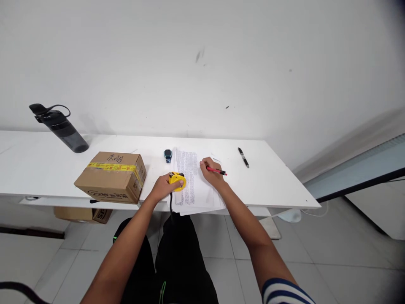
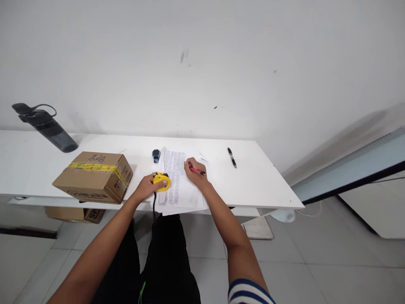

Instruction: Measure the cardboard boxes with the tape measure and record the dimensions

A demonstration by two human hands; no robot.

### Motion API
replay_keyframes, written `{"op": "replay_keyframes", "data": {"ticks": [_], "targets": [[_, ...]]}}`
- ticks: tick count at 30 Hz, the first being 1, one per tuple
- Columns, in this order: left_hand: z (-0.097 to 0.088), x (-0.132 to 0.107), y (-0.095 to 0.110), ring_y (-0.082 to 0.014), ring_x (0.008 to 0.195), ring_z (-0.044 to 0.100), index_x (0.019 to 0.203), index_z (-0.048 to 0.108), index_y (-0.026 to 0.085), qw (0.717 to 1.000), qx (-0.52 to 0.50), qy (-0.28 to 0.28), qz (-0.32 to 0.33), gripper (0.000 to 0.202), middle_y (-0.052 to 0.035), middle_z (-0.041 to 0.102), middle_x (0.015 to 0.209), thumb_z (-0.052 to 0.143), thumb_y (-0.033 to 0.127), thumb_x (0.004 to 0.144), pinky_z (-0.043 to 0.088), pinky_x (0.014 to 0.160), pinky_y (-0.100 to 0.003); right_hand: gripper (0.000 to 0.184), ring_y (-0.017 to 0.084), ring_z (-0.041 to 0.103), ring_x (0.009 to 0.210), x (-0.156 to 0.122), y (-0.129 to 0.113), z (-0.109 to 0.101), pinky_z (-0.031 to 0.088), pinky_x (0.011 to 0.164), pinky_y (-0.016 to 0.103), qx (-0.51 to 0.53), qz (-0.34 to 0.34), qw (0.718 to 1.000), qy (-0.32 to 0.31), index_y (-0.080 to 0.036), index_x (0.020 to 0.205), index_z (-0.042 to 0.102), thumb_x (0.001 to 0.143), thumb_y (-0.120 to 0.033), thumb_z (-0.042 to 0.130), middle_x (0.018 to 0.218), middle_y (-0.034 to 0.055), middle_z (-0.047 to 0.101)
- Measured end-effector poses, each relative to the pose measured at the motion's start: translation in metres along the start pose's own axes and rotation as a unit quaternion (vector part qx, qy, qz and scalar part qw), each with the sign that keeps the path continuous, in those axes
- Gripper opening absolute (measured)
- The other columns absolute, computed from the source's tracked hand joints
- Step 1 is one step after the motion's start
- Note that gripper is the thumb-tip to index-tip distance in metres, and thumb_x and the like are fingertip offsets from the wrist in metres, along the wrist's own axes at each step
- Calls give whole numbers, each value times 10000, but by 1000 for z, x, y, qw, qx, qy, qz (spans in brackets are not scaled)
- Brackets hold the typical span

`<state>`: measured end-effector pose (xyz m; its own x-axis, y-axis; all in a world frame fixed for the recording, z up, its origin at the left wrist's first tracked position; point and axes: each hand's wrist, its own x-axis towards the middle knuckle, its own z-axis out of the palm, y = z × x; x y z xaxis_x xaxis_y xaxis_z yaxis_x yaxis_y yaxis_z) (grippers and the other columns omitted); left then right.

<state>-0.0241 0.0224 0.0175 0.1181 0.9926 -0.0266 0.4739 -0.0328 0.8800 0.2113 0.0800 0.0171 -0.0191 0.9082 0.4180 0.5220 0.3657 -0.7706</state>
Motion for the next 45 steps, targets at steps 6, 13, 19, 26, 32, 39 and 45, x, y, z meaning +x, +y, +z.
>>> {"op": "replay_keyframes", "data": {"ticks": [6, 13, 19, 26, 32, 39, 45], "targets": [[-1, -2, 1, -189, 746, 627, 916, 707, 166, 1000, 4, -6, 20, 498, -49, 711, 860, 665, 621, 720, 450, 621, -268, 287, 178, 613, 834, -14, 6, 10, 458, 769, 303, 134, 89, 984, -79, -218, 903, 643, 784, -479, 634, 912, 25, 681], [1, 0, -4, -204, 768, 643, 943, 717, 169, 1000, -7, 2, 25, 507, -55, 721, 879, 674, 617, 709, 466, 628, -272, 453, 185, 586, 736, -13, 8, 13, 449, 736, 312, 98, 113, 985, -81, -196, 732, 654, 870, -577, 451, 704, 28, 646], [2, -2, -3, -212, 798, 655, 947, 710, 177, 999, -26, -2, 33, 490, -56, 723, 897, 677, 606, 712, 480, 654, -278, 415, 192, 577, 749, -16, 12, 16, 436, 739, 313, 64, 123, 989, -60, -197, 652, 637, 839, -543, 505, 699, 27, 641], [2, -1, -4, -218, 808, 657, 952, 706, 178, 999, -27, -3, 33, 494, -58, 725, 913, 675, 612, 717, 480, 657, -276, 360, 187, 559, 720, -15, 10, 15, 430, 722, 307, 65, 128, 987, -70, -196, 618, 623, 821, -473, 514, 650, 16, 607], [2, -1, -5, -218, 815, 658, 956, 704, 179, 999, -32, -5, 30, 500, -60, 724, 923, 675, 618, 717, 485, 666, -279, 360, 187, 562, 731, -16, 9, 15, 431, 731, 305, 75, 137, 986, -64, -196, 623, 630, 818, -480, 525, 679, 20, 626], [2, -2, -5, -212, 800, 655, 948, 708, 173, 999, -36, -5, 27, 503, -60, 723, 915, 679, 615, 710, 487, 664, -280, 359, 183, 549, 716, -16, 9, 15, 423, 719, 304, 74, 142, 986, -51, -202, 607, 608, 824, -473, 518, 655, 10, 605], [2, -2, -4, -207, 794, 654, 952, 720, 177, 999, -35, -1, 32, 476, -51, 730, 909, 688, 584, 706, 481, 649, -273, 357, 185, 553, 735, -17, 6, 13, 424, 726, 298, 81, 141, 985, -55, -201, 607, 606, 822, -471, 515, 659, 11, 598]]}}
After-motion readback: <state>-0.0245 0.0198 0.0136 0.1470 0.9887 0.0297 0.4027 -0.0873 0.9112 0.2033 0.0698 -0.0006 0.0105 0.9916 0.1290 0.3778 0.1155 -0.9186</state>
